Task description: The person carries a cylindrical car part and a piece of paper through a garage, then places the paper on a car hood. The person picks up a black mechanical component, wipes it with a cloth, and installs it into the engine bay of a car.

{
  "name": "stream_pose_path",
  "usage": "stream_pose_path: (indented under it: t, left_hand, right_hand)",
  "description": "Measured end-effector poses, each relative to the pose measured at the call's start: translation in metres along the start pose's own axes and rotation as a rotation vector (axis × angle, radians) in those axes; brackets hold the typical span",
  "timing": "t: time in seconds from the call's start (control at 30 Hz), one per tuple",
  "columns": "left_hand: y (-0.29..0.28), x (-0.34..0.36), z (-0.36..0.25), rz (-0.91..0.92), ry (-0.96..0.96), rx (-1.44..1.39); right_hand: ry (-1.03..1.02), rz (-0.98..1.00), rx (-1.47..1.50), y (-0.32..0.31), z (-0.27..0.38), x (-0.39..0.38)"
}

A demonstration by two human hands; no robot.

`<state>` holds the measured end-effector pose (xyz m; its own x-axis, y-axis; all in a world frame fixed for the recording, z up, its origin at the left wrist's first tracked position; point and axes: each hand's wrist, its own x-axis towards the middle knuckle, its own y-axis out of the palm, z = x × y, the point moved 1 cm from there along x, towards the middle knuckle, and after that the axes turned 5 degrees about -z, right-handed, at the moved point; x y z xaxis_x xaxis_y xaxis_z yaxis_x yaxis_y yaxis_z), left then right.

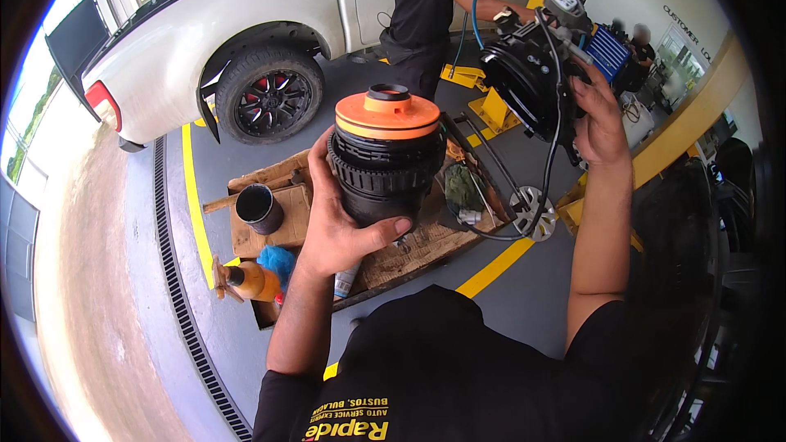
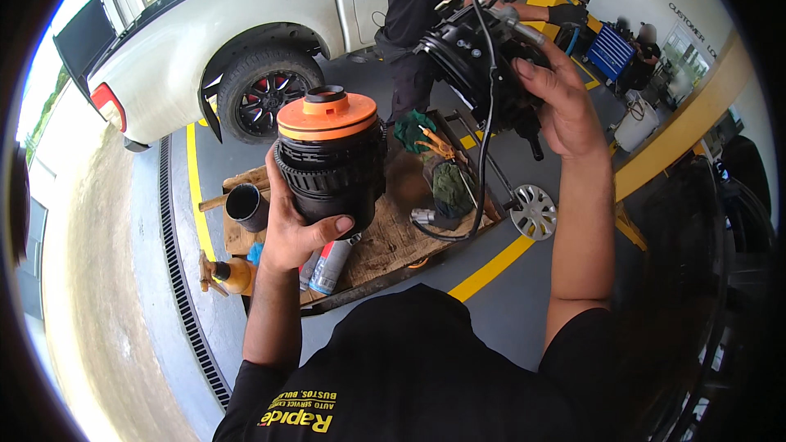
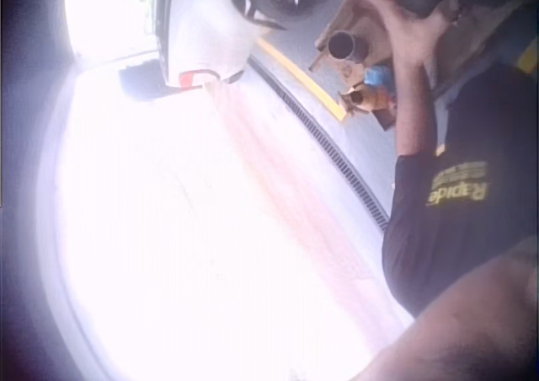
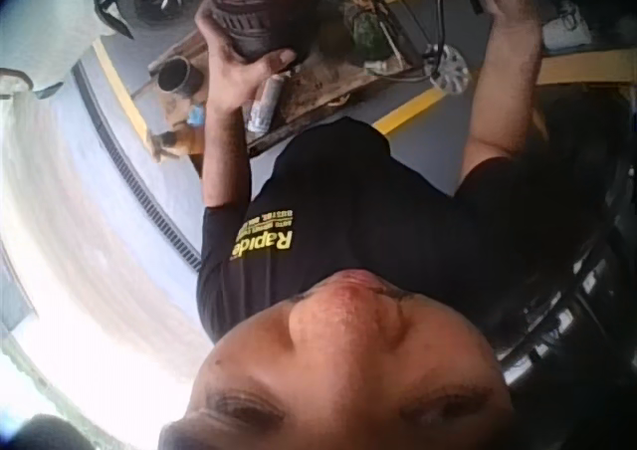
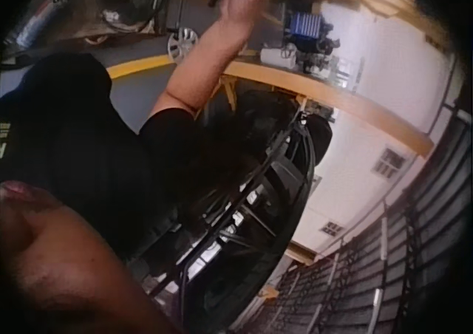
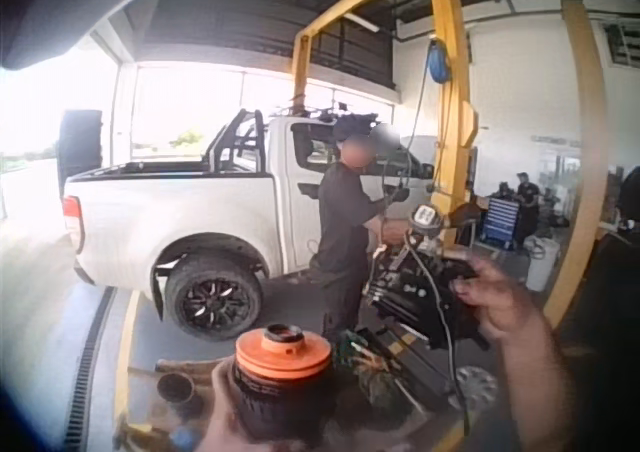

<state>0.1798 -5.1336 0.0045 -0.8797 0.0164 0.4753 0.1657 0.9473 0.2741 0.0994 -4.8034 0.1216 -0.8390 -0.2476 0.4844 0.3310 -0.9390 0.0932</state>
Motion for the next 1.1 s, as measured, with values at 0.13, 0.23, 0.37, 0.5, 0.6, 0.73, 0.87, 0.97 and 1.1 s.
stream_pose_path:
  t: [0.13, 0.23, 0.37, 0.5, 0.6, 0.73, 0.87, 0.97, 1.1]
  left_hand:
    - [0.007, -0.004, -0.008, 0.016, -0.043, -0.014]
    - [0.008, -0.006, -0.007, 0.037, -0.043, 0.017]
    - [0.011, -0.009, -0.003, 0.081, -0.067, 0.002]
    - [0.014, -0.013, 0.002, 0.097, -0.085, -0.011]
    - [0.013, -0.015, -0.001, 0.112, -0.073, 0.007]
    - [0.01, -0.024, -0.003, 0.108, -0.102, 0.009]
    - [0.013, -0.028, -0.006, 0.103, -0.062, -0.007]
    - [0.01, -0.025, -0.011, 0.139, -0.027, 0.048]
    - [0.005, -0.025, -0.011, 0.183, 0.009, 0.135]
  right_hand:
    - [0.002, 0.042, -0.196, 0.017, 0.026, 0.013]
    - [0.007, 0.101, -0.325, 0.034, 0.034, 0.019]
    - [0.081, 0.186, -0.344, 0.049, 0.037, 0.022]
    - [0.059, 0.255, -0.402, 0.061, 0.031, 0.03]
    - [0.069, 0.316, -0.416, 0.074, 0.035, 0.032]
    - [0.031, 0.346, -0.499, 0.084, 0.032, 0.031]
    - [0.0, 0.383, -0.482, 0.08, 0.039, 0.031]
    - [-0.029, 0.38, -0.444, 0.081, 0.043, 0.034]
    - [-0.135, 0.536, -0.329, 0.07, 0.03, 0.046]
